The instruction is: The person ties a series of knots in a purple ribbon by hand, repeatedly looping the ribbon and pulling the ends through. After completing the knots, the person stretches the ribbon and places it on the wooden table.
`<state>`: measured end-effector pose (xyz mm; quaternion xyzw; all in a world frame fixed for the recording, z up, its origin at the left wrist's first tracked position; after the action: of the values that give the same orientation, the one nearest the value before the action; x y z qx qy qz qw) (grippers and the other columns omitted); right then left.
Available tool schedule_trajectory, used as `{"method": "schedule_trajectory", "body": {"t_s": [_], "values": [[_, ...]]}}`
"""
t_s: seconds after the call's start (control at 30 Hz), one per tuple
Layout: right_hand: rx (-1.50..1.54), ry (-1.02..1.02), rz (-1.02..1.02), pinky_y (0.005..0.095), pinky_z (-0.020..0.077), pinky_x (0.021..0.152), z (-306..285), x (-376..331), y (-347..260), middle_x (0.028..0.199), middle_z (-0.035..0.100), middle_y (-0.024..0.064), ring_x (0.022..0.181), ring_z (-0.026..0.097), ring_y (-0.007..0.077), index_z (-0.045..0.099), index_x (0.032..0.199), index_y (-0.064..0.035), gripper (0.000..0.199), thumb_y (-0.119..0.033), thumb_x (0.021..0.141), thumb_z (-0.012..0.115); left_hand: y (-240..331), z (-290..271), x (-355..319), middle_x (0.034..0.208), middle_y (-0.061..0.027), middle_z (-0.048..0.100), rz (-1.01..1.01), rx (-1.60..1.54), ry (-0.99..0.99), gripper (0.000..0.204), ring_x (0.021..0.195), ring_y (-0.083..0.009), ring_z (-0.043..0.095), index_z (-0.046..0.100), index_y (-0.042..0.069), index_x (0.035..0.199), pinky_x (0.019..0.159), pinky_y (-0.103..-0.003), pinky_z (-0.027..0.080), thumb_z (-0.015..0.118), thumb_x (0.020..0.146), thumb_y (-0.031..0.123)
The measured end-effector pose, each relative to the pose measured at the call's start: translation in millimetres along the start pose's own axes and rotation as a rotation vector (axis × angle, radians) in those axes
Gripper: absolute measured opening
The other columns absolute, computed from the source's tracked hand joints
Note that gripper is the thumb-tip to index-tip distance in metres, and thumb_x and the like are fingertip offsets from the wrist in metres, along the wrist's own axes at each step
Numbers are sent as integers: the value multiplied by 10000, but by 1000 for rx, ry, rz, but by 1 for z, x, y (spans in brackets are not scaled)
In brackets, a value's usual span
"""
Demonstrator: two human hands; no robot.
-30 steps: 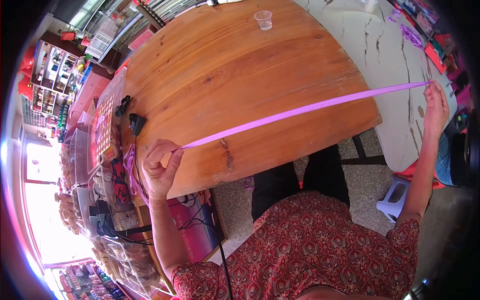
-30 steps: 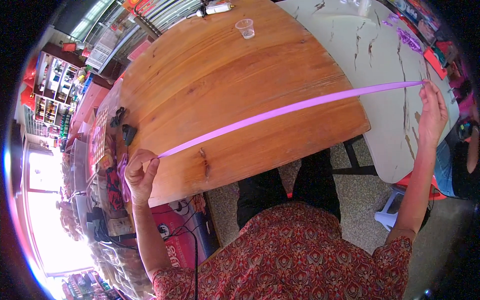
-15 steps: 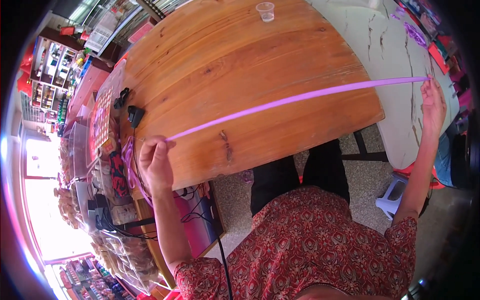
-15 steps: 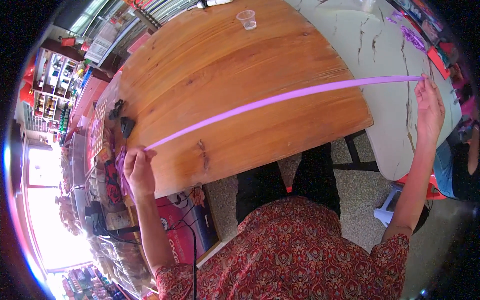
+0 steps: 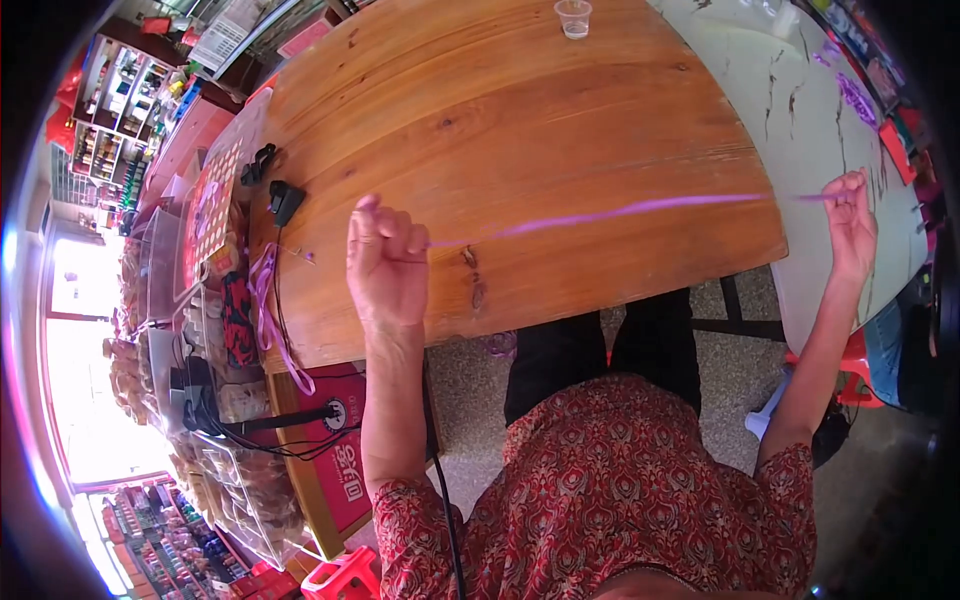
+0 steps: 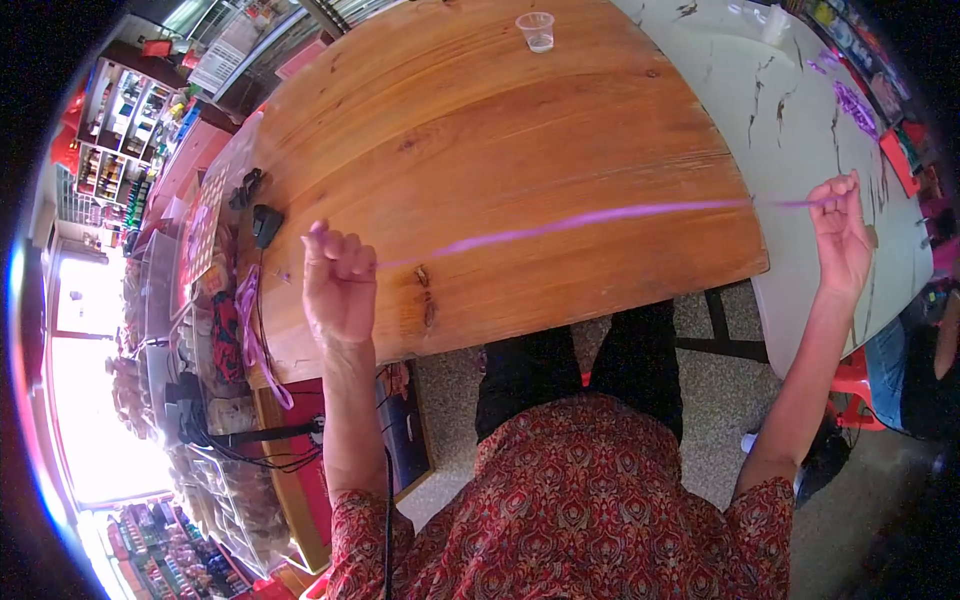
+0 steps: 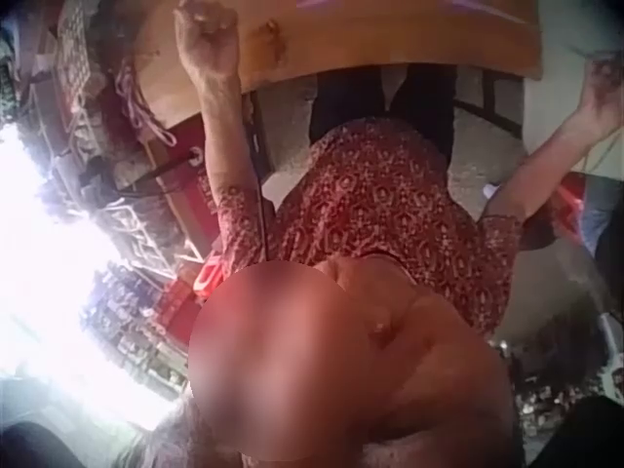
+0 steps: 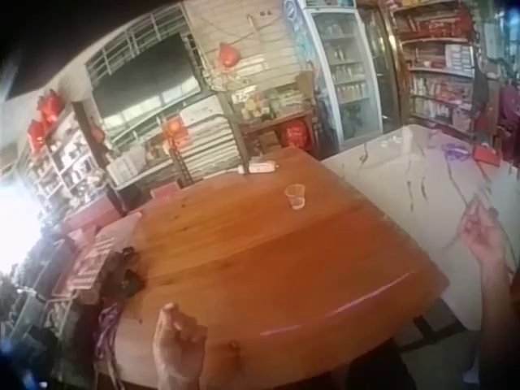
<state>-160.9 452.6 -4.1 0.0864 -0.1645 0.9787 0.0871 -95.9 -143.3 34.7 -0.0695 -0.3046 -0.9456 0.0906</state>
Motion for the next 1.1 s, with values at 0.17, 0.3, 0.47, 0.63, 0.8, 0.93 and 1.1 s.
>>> {"method": "schedule_trajectory", "body": {"t_s": [0.17, 0.3, 0.47, 0.63, 0.8, 0.93, 1.1], "values": [[-633, -48, -60, 290, 383, 816, 58, -21, 56, 1045, 519, 69, 902, 455, 129, 435, 1302, 36, 383, -35, 933, 508, -32, 28, -15, 750, -20, 578, -12, 454, 94, 201, 616, -78, 420, 587, 12, 1104, 587, -220, 360, 559, 920, 88], [-1215, -134, -152, 180, 367, 663, 126, -51, 130, 961, 587, 46, 746, 458, 52, 545, 1208, 40, 303, -11, 910, 526, -55, 51, -21, 847, -64, 629, -50, 480, -40, 207, 679, -88, 481, 598, 7, 1105, 616, -227, 386, 569, 904, 49], [-1102, -516, -124, 194, 455, 715, 182, -85, 202, 939, 634, 97, 826, 597, 107, 525, 1158, 51, 316, 67, 849, 591, -79, 64, -30, 859, -65, 626, -111, 372, -93, 175, 699, -93, 492, 623, 8, 1061, 634, -231, 398, 588, 893, 46], [-1056, -570, -118, 239, 502, 722, 194, -98, 231, 912, 627, 128, 820, 625, 159, 570, 1046, 54, 249, 85, 807, 633, -99, 72, -42, 893, -54, 616, -173, 301, -94, 189, 729, -97, 514, 618, 0, 1060, 663, -237, 418, 602, 871, 3], [-1216, -642, -206, 237, 454, 607, 199, -108, 238, 836, 640, 99, 750, 607, 156, 656, 925, 14, 165, 22, 765, 698, -96, 82, -49, 918, -40, 612, -83, 515, -120, 235, 793, -98, 553, 613, 0, 1067, 731, -233, 453, 606, 842, -69], [-1279, -701, -235, 229, 456, 583, 199, -115, 243, 819, 641, 86, 710, 610, 150, 659, 955, 14, 211, -8, 755, 719, -97, 86, -57, 970, -61, 630, -44, 535, -141, 268, 886, -111, 589, 592, -8, 1069, 804, -241, 480, 612, 821, -106], [-1254, -720, -193, 239, 475, 547, 201, -117, 248, 800, 641, 66, 660, 611, 126, 670, 1048, -8, 378, -120, 702, 773, -96, 99, -60, 998, -106, 642, -26, 486, -261, 297, 910, -136, 615, 546, -17, 1077, 842, -267, 491, 613, 809, -126]]}}
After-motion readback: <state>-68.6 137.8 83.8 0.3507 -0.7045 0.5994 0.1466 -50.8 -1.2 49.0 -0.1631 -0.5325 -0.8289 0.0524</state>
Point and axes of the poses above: each hand's wrist, its own x-axis towards the middle knuckle, its own z-axis out of the palm, y = z × x, the point moved 8 cm from there along x, towards the middle knuckle
